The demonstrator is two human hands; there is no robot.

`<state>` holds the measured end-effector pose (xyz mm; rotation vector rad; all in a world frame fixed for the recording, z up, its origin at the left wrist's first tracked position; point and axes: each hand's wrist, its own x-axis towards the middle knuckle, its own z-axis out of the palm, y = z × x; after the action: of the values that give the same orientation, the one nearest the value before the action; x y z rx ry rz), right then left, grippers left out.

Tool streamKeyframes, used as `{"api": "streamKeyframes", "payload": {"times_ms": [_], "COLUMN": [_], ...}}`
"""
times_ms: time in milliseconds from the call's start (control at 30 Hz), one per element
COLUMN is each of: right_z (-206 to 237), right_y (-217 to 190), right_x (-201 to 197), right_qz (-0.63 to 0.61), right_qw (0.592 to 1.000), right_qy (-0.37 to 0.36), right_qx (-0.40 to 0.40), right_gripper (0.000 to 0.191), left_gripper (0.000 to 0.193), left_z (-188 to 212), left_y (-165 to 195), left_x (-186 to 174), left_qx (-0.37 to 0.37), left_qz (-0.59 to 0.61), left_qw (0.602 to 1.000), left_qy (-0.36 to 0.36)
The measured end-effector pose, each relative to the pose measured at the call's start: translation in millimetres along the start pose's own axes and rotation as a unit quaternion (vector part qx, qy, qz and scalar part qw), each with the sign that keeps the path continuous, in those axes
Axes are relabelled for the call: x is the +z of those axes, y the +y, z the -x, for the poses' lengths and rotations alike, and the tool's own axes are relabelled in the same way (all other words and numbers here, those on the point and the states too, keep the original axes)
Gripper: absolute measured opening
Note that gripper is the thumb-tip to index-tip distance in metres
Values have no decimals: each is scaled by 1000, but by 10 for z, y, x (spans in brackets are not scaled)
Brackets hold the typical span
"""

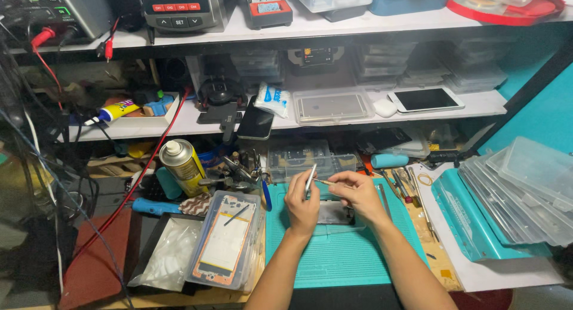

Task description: The person disassembles a smartphone at a repair workbench, using a screwdriver to remove screws from the phone chassis and lifting out internal components by hand, working over a teal silicone mat.

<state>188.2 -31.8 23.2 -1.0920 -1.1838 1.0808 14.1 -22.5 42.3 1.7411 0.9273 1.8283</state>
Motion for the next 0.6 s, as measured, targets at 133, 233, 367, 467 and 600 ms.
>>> {"api": "streamKeyframes", "payload": {"times_ms": [133, 233, 367, 467, 600], "right_z": [-27, -14, 8, 18, 34], "right_y": [-31, -89, -112, -77, -63], "right_x": [21, 47, 57, 32, -37], "right_qz": [-40, -25, 16, 39, 33], "right_qw": [994, 997, 996, 998, 998], "right_qy": [18, 24, 28, 32, 50], "right_qx": [98, 66, 83, 21, -19], "right_gripper": [24, 18, 17, 15, 15], "left_gripper": [29, 29, 31, 28, 24], "left_z": [-8, 9, 37, 62, 77], "left_y": [1, -17, -110, -228, -392], "left_x": [-11, -12, 24, 86, 139], "left_qx": [0, -15, -47, -103, -222], "left_qz": [-3, 16, 32, 74, 151], "left_qw": [1000, 1000, 998, 992, 963], "left_qy": [-5, -12, -10, -7, -7]}}
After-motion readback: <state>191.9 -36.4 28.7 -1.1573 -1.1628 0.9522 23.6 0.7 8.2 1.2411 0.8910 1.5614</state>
